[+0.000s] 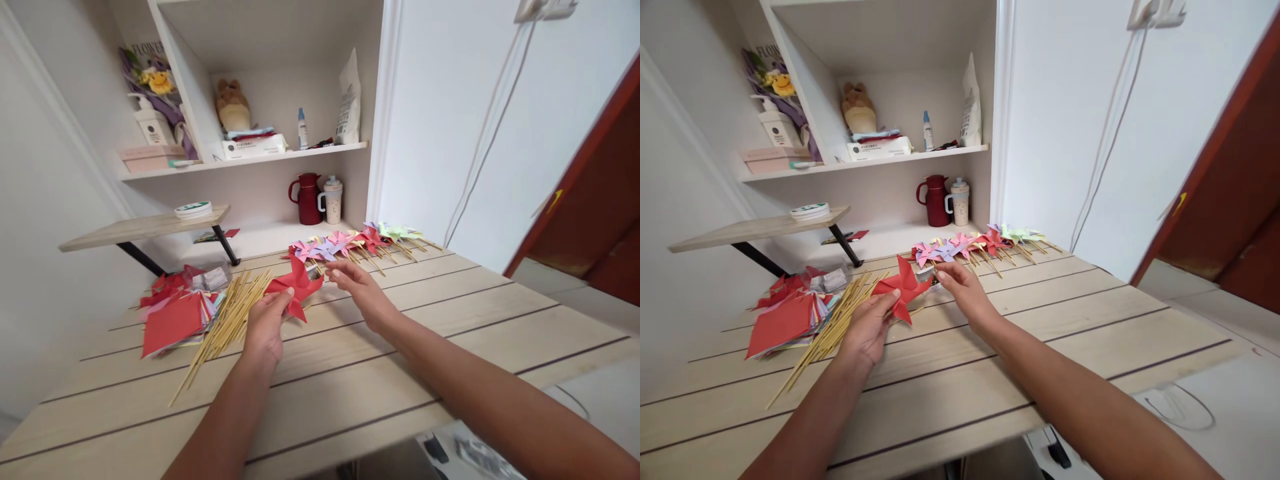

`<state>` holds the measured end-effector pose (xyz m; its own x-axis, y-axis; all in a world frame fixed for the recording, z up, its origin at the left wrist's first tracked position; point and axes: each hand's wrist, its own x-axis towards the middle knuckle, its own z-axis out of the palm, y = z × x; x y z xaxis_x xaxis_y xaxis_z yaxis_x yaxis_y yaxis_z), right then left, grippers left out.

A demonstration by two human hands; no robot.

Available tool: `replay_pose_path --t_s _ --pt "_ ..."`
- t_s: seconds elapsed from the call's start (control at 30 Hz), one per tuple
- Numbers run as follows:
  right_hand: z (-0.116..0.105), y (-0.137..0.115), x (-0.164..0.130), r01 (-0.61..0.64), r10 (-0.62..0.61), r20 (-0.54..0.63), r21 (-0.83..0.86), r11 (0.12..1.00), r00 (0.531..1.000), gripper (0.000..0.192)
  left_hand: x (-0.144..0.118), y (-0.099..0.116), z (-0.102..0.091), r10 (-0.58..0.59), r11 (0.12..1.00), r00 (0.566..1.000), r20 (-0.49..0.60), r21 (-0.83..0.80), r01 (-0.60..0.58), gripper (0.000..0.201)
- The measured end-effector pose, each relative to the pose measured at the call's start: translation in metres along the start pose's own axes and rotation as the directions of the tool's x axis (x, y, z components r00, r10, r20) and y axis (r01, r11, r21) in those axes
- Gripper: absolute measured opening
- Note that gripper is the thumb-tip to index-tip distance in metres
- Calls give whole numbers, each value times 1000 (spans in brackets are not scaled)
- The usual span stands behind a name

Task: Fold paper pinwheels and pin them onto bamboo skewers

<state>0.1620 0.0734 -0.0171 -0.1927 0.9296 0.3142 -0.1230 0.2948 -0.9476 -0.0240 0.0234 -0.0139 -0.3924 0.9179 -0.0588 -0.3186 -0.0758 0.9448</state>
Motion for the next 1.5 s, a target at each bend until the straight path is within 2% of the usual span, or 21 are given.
replay_pose_path --t_s 0.07,0.17,0.27,0.5,0.6,0.67,1.07,1.27,1.5 --pt "-2 -1 1 175 -174 14 -117 978 985 26 -2 0 1 28 999 1000 4 34 -28 30" --pt "-6 -5 0 433 -426 94 -313 846 900 21 -6 1 4 76 990 997 18 118 -77 28" --pt "-9 -6 -2 510 -487 166 -396 763 857 24 -8 1 6 97 973 995 34 206 -102 27" --pt "-8 -6 0 516 -467 226 -470 717 855 20 -11 1 9 88 954 995 54 281 -100 24" --pt "-6 -8 -1 496 -438 238 -495 714 867 12 -13 2 11 84 948 994 71 302 -101 23" --pt "-5 -9 -2 481 -415 245 -492 726 876 7 -14 3 12 90 943 993 83 315 -111 23" --pt "-4 -11 -1 391 -345 185 -414 822 920 11 -18 3 14 96 934 987 132 332 -135 24" --pt "-4 -11 -1 354 -313 166 -410 841 935 11 -16 -2 15 50 938 995 85 339 -76 30" --pt "-1 -13 -3 328 -297 141 -371 869 944 11 -16 0 15 101 919 992 72 376 -121 27"
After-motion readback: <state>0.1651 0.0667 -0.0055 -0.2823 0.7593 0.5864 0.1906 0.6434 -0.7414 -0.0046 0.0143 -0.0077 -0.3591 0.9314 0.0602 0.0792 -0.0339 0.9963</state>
